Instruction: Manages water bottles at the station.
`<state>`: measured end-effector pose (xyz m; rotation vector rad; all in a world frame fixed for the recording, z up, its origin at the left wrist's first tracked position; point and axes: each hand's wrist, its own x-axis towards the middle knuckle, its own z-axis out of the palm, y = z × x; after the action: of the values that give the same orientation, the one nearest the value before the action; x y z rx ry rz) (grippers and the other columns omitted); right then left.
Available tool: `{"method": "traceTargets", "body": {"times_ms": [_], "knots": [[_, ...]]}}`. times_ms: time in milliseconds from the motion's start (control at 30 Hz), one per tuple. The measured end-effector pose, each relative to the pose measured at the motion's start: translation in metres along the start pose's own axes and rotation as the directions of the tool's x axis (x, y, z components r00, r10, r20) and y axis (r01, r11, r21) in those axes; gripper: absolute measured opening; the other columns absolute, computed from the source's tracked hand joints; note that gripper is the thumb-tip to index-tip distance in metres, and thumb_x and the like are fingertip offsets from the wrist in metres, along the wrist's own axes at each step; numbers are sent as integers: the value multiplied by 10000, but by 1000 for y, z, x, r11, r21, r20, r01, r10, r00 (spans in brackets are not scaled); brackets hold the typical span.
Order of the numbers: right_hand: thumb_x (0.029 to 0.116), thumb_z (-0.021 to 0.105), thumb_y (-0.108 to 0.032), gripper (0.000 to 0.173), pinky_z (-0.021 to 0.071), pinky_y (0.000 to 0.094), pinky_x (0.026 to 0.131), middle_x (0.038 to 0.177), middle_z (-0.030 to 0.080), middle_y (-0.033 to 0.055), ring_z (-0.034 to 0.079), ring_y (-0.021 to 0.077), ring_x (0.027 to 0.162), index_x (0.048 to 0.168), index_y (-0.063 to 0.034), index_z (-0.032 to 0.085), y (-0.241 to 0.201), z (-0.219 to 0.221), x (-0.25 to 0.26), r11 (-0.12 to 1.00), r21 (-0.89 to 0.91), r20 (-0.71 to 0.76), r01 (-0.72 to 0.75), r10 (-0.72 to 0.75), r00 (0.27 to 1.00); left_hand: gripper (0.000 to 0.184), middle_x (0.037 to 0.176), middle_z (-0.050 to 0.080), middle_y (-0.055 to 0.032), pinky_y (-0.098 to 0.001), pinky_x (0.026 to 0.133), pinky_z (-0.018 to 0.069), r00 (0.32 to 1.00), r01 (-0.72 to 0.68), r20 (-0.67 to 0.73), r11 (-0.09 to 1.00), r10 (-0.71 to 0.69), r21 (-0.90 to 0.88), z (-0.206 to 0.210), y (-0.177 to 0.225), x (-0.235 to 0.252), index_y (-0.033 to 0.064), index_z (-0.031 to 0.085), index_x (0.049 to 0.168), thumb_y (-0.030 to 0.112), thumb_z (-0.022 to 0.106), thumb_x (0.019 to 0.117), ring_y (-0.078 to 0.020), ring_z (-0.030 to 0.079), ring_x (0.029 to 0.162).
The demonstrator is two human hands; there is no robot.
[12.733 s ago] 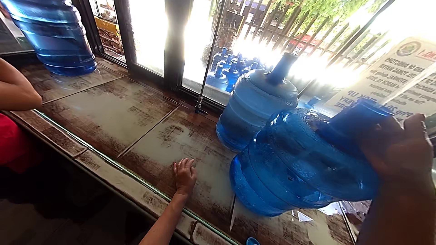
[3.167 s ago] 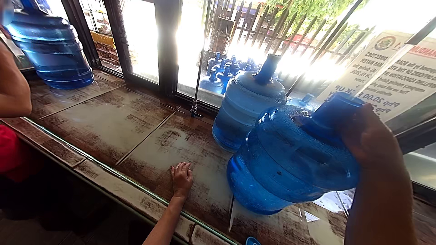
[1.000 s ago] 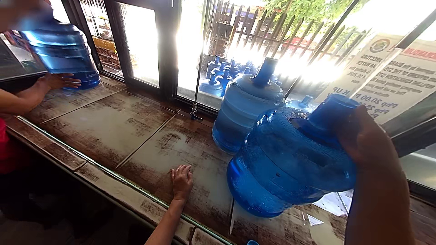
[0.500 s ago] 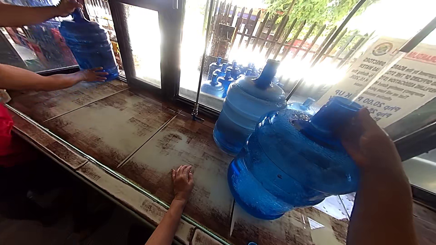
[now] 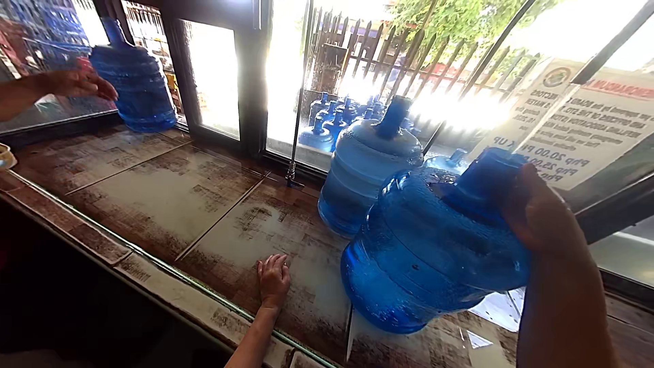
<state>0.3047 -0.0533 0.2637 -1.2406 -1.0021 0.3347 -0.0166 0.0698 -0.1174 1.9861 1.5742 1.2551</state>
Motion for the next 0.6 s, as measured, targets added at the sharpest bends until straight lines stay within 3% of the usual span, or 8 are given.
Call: {"method": "traceTargets", "body": {"times_ms": [600], "knots": [[1111,360,-339,310,530,226,930,1114,642,-60,631,19,1053,1304,-166,531,1,1,0,999,42,-27,-18,19,999,305,1272,696,-221,-671,1149,325,1000,0,-1,1000,0,-7,0,0,0,4,756,1164,67,544,953,-458,613,1257]]}}
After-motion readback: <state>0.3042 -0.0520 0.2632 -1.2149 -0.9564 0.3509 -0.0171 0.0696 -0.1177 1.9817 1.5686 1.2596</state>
